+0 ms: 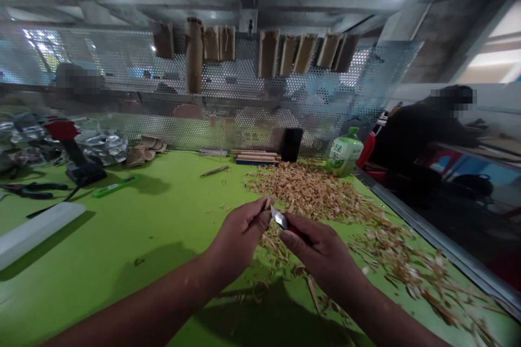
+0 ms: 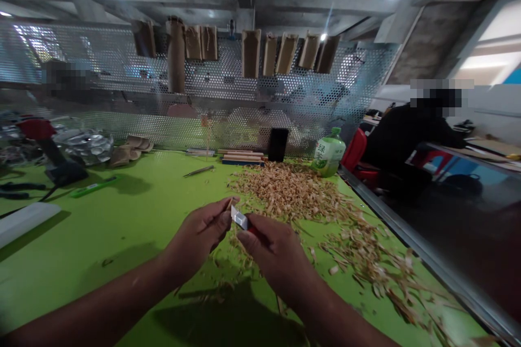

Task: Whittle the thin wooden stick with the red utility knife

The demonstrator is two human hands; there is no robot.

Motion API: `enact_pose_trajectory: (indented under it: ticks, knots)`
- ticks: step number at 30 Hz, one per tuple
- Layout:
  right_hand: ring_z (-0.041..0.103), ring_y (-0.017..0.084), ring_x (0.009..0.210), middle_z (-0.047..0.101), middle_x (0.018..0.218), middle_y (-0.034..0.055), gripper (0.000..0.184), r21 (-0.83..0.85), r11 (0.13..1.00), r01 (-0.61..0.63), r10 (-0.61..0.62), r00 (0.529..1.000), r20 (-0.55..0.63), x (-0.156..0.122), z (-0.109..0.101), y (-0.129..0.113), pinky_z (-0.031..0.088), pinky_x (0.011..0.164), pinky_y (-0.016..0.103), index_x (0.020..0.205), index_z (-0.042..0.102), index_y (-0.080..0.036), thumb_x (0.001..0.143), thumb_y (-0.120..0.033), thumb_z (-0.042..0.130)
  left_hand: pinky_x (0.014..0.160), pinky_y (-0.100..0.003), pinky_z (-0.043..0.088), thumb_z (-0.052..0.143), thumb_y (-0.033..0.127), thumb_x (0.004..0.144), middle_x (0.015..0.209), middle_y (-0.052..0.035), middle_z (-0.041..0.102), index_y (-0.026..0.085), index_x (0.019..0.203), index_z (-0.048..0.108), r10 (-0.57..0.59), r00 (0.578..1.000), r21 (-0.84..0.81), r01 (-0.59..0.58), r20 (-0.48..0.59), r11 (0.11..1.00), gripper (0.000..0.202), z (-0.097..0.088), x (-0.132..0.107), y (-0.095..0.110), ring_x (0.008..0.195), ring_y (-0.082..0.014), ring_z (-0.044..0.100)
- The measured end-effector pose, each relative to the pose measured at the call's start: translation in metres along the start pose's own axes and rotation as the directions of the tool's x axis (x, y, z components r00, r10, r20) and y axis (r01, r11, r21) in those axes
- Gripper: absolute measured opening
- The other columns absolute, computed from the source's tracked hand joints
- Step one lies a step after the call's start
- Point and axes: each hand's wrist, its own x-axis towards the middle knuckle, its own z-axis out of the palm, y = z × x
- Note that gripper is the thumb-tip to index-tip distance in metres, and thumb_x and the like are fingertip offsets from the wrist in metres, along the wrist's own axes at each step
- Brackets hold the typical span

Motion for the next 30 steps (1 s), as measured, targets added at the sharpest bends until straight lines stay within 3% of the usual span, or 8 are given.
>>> enact_pose_trajectory:
  ticks: [7,11,14,17,21,30]
  knots:
    - [0.039,0.01,0.056,0.043,0.061,-0.0031,0.026,-0.033,0.999,0.015,-0.015,1.0,0.015,0.001,-0.002,0.002,0.029,0.049,0.022,0.077,0.06,-0.018,0.09,-0.038,0.05,0.057,-0.022,0.038,0.048,0.04,0.092,0.073,-0.0017,0.054,0.016,0.106,0.066,-0.044,0.999,-0.044,0.046,0.027,0.998,0.033,0.0,0.0,0.0,0.064,-0.0118,0.044]
    - [0.038,0.011,0.056,0.042,0.061,-0.0035,0.028,-0.003,1.0,-0.013,0.013,1.0,0.024,0.002,-0.002,0.002,0.029,0.05,0.022,0.079,0.06,-0.018,0.09,-0.041,0.05,0.06,-0.024,0.041,0.047,0.042,0.092,0.067,-0.0011,0.053,0.016,0.104,0.066,-0.007,1.0,-0.025,0.007,0.017,1.0,0.034,0.0,0.0,0.001,0.07,-0.0153,0.051]
    - [0.038,0.01,0.056,0.041,0.061,-0.0037,0.03,0.054,0.998,-0.021,0.018,0.999,0.047,0.002,-0.002,0.002,0.029,0.049,0.022,0.077,0.059,-0.018,0.091,-0.043,0.049,0.067,-0.025,0.044,0.047,0.046,0.092,0.077,-0.0033,0.058,0.017,0.101,0.064,0.029,0.999,-0.012,-0.029,0.046,1.0,0.035,-0.002,0.0,-0.001,0.079,-0.017,0.054]
    - [0.038,0.01,0.056,0.041,0.061,-0.0035,0.034,0.061,0.998,-0.002,-0.001,0.999,0.049,0.002,-0.003,0.001,0.03,0.048,0.021,0.073,0.057,-0.018,0.091,-0.045,0.05,0.062,-0.024,0.041,0.055,0.05,0.087,0.077,-0.0019,0.058,0.016,0.092,0.061,0.085,0.994,0.111,-0.093,0.073,0.989,0.034,-0.005,0.001,-0.006,0.071,-0.0148,0.051]
    - [0.043,0.01,0.056,0.048,0.061,-0.0027,0.028,-0.046,0.997,0.059,-0.059,0.998,-0.014,0.0,-0.001,0.0,0.032,0.049,0.021,0.077,0.061,-0.018,0.09,-0.041,0.052,0.059,-0.023,0.035,0.054,0.049,0.088,0.07,0.0006,0.053,0.016,0.082,0.059,0.196,0.98,0.299,-0.194,0.024,0.934,0.034,-0.006,0.003,-0.013,0.064,-0.0126,0.045]
    - [0.059,0.015,0.068,0.067,0.081,0.0043,0.021,-0.296,0.942,0.159,-0.215,0.962,-0.168,-0.005,0.003,0.006,0.044,0.063,0.026,0.091,0.067,-0.02,0.09,-0.038,0.055,0.056,-0.021,0.03,0.052,0.04,0.091,0.067,0.0028,0.045,0.016,0.073,0.052,0.209,0.978,0.206,-0.202,-0.014,0.957,0.03,0.0,-0.002,-0.008,0.062,-0.0097,0.039]
